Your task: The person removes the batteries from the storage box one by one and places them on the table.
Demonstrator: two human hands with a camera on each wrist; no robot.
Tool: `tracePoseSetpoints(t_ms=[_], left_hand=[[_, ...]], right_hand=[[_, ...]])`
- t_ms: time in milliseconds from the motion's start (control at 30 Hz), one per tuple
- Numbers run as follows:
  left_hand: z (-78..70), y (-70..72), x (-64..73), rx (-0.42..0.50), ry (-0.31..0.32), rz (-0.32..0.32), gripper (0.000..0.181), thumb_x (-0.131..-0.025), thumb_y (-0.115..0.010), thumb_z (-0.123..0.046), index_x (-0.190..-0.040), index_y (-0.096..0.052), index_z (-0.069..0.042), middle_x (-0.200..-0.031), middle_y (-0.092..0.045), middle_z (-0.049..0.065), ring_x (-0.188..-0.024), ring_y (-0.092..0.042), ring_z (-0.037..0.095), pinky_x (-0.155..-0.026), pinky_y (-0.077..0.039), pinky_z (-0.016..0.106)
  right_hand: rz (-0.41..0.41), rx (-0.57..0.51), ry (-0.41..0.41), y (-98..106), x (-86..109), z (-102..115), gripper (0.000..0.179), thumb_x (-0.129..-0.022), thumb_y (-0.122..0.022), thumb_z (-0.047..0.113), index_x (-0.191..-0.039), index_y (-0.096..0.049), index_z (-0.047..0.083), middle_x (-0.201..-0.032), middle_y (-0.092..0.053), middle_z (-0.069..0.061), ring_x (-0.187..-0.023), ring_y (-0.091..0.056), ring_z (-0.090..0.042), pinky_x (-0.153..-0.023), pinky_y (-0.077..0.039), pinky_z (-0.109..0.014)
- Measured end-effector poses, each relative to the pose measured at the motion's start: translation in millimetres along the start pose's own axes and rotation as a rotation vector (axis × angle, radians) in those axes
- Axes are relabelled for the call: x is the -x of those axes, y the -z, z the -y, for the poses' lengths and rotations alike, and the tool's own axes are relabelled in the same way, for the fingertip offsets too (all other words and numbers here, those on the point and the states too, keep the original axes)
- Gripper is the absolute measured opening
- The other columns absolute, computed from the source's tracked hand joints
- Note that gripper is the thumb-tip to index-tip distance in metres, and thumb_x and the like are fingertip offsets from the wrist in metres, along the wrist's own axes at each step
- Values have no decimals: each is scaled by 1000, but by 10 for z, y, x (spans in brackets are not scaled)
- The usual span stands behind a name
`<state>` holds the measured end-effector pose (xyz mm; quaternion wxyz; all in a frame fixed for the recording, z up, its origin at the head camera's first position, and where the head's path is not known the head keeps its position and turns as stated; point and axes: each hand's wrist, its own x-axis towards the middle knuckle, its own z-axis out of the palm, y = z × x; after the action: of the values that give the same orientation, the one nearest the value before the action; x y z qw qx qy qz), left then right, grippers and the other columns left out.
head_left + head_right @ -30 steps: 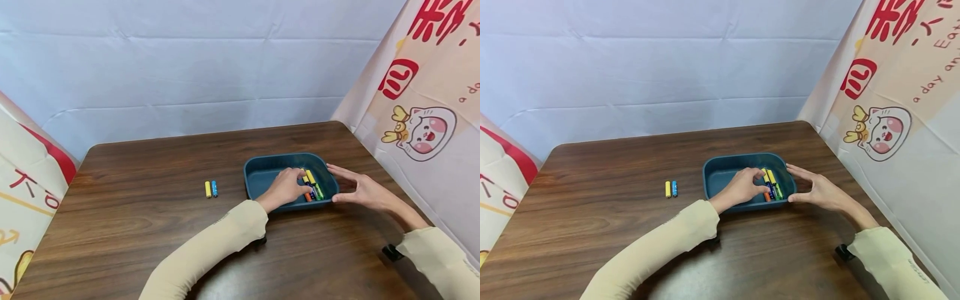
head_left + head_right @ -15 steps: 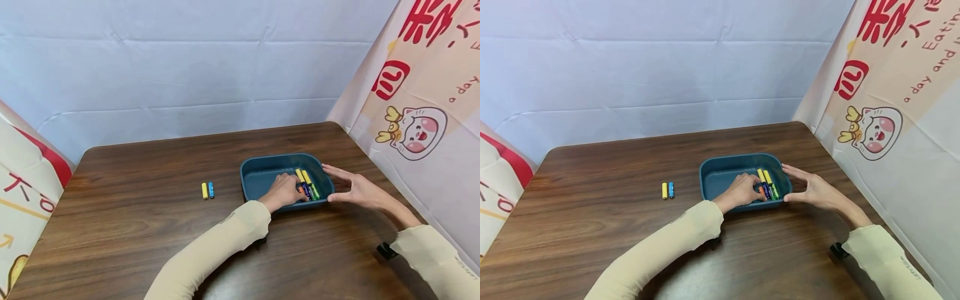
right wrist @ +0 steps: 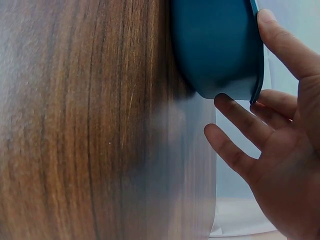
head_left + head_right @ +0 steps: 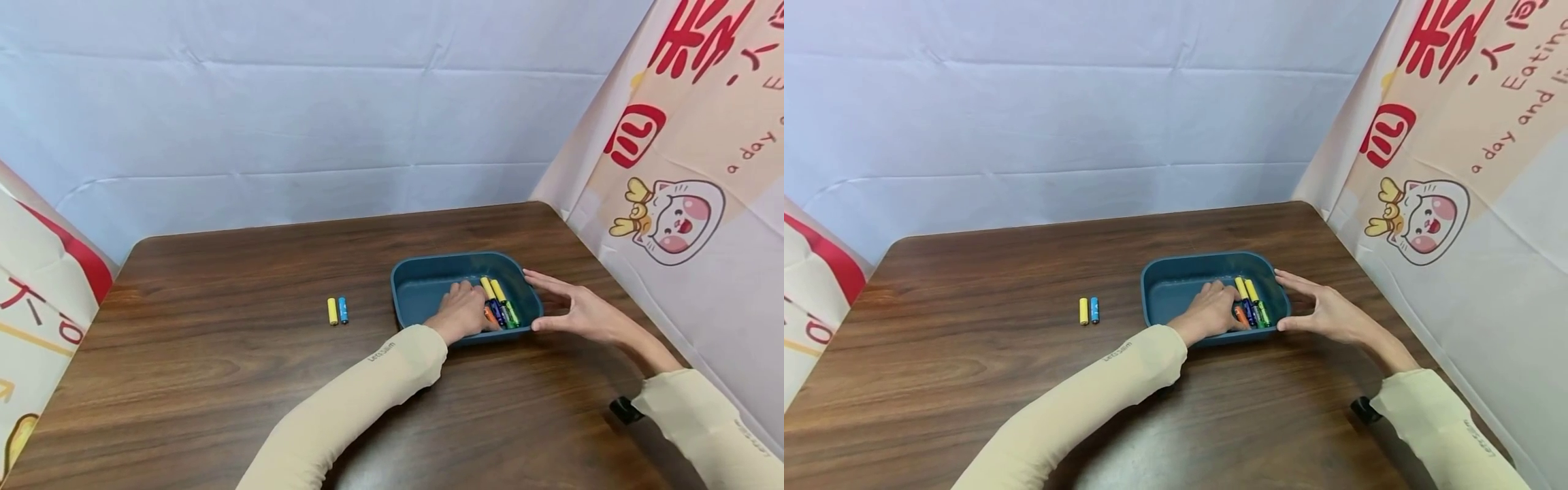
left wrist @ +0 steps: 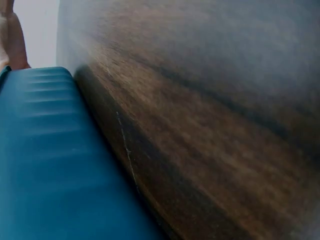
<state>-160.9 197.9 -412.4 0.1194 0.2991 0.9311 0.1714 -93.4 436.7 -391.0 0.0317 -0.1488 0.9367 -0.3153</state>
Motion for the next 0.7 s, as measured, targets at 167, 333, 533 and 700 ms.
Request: tracePoseSetpoints(t_ms=[167, 333, 533, 700], left_hand=[[3, -11, -2, -5, -8, -24, 55, -86, -81, -54, -128, -69, -21, -111, -57, -1, -97, -47, 16, -91, -45, 30], [11, -6, -6, 4, -9, -32, 52, -88, -81, -49, -130, -69, -22, -117, -58, -1, -98, -47, 15, -91, -45, 28], [27, -16, -20, 26, -14, -31, 51, -91, -80, -42, -136, -68, -21, -127, -60, -1, -108, -51, 17, -97, -45, 28], [31, -19, -29, 79, -18, -35, 48, -91, -82, -35, -133, -69, -18, -127, -61, 0, -109, -53, 18, -96, -46, 26]], right_hand=[[-3, 8, -5, -9, 7, 7, 89, -89, -84, 24, -162, -35, 10, -159, -41, -21, -125, -60, -39, -93, -54, -29], [-6, -5, 4, -9, -1, 20, 88, -89, -84, 22, -162, -35, 9, -160, -40, -20, -125, -60, -40, -94, -56, -35], [-1, -28, 7, -10, 1, 12, 87, -90, -83, 19, -161, -35, 7, -160, -40, -21, -124, -62, -40, -93, -52, -25], [5, -33, 4, -4, 7, 4, 87, -90, -83, 19, -162, -34, 6, -160, -40, -21, -124, -61, -40, -92, -48, -18]])
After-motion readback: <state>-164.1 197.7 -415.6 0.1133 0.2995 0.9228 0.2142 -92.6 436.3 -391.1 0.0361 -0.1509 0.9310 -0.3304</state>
